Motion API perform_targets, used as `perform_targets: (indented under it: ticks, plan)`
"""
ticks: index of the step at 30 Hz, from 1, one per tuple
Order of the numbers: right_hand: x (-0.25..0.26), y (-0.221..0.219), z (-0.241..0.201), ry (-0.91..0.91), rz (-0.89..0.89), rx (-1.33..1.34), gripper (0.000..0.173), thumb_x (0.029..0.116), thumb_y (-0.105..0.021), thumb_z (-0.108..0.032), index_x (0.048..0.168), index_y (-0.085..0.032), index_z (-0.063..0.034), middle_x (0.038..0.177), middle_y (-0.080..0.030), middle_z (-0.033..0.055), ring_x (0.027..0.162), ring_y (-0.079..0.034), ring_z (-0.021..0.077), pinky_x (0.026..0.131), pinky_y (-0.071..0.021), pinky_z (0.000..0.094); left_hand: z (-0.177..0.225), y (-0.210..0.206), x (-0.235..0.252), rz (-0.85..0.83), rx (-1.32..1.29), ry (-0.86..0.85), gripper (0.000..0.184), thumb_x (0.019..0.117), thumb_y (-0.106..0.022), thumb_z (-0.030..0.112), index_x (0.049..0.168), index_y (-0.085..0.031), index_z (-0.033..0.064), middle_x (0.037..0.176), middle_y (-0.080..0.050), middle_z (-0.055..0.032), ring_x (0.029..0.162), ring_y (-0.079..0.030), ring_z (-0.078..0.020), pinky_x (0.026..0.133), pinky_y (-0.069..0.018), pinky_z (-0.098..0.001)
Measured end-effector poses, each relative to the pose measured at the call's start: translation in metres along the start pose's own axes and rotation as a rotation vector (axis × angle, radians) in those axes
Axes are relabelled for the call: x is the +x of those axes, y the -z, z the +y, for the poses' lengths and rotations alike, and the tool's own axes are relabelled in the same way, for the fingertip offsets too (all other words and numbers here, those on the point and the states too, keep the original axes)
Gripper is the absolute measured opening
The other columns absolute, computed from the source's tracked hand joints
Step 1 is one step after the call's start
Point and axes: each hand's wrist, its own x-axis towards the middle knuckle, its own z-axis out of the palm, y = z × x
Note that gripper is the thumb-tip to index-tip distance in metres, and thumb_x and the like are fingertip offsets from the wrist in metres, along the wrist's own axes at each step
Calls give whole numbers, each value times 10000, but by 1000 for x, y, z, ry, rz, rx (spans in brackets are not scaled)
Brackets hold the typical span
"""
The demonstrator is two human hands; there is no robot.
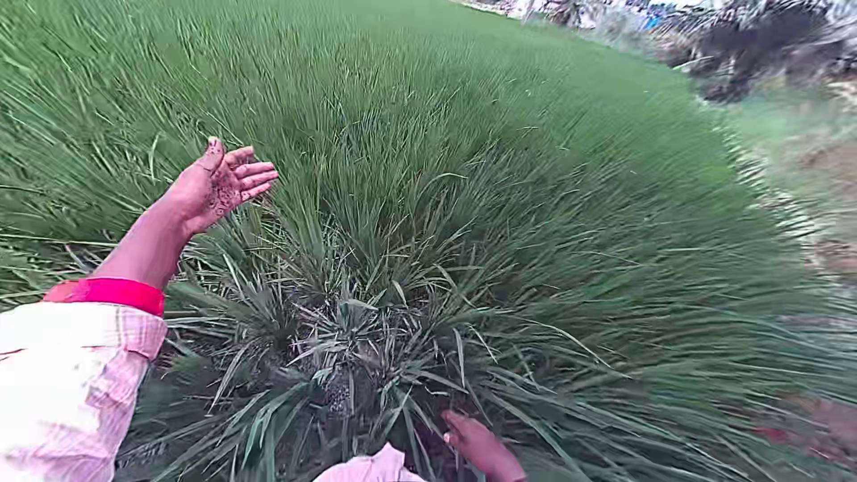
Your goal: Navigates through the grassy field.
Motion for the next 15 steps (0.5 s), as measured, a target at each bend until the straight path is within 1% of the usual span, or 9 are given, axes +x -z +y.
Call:
perform_targets:
  ticks: [2, 4, 6, 8, 9, 11, 12, 13, 15]
  plan:
    - [-2, -10, 3, -15, -21, 15, 496, 1083, -512, -255, 1532, -451, -54, 1451, -555, 253, 1353, -531, 409, 1141, -373, 593, -2, -55, 0, -174, 25, -23, 710, 1062, -24, 576, 1611, -144, 142, 1498, -522, -115, 1333, -570, -243, 1105, -473, -396]
    - [1, -15, 9, -22, -30, 21, 492, 1080, -514, -252, 1529, -455, -59, 1403, -593, 246, 1296, -578, 403, 1108, -409, 590, 6, -79, -2, -152, -16, -125, 661, 1081, -37, 532, 1622, -22, 152, 1532, -485, -114, 1352, -556, -250, 1117, -470, -412]
    - [3, -17, 14, -35, -34, 31, 484, 1079, -518, -234, 1526, -461, -57, 1394, -602, 243, 1292, -584, 398, 1108, -413, 585, 9, -68, -7, -37, -106, -226, 633, 1090, 14, 467, 1621, 16, 123, 1565, -440, -136, 1386, -520, -259, 1132, -451, -430]
    - [4, -23, 17, -58, -47, 35, 485, 1079, -518, -218, 1526, -451, -44, 1398, -593, 248, 1301, -572, 398, 1113, -405, 581, -13, -42, -25, 33, -173, -230, 642, 1084, 59, 442, 1602, -39, 75, 1540, -461, -148, 1374, -526, -266, 1121, -460, -445]
    - [4, -26, 16, -65, -55, 35, 491, 1080, -518, -217, 1532, -442, -42, 1407, -585, 248, 1307, -566, 396, 1118, -400, 576, -37, -29, -42, 47, -140, -167, 635, 1089, 43, 435, 1595, -81, 73, 1523, -485, -135, 1364, -537, -258, 1114, -465, -444]
    - [14, -23, 9, -41, -67, 16, 499, 1084, -520, -228, 1534, -437, -30, 1439, -561, 258, 1341, -541, 403, 1143, -377, 572, -101, -7, -85, 81, 31, 57, 567, 1116, -85, 394, 1601, -142, 106, 1493, -520, -96, 1331, -559, -211, 1093, -476, -403]
    - [19, -22, 3, -27, -95, -3, 503, 1085, -517, -230, 1537, -431, -26, 1455, -548, 260, 1358, -527, 407, 1153, -366, 570, -141, 4, -113, 84, 155, 208, 559, 1122, -182, 361, 1620, -137, 110, 1535, -479, -104, 1364, -521, -205, 1112, -444, -400]
    - [26, -19, -6, -12, -134, -41, 507, 1089, -506, -231, 1541, -420, -18, 1460, -540, 266, 1362, -520, 415, 1154, -360, 575, -183, 16, -142, 72, 272, 360, 597, 1119, -298, 344, 1635, -123, 101, 1602, -387, -138, 1437, -428, -234, 1157, -374, -428]
    - [43, -12, -31, 22, -200, -129, 497, 1091, -497, -229, 1539, -427, -25, 1445, -546, 275, 1335, -535, 432, 1127, -374, 601, -258, 42, -206, 6, 542, 615, 729, 1078, -483, 332, 1627, -118, 20, 1667, -213, -229, 1530, -259, -341, 1224, -250, -520]
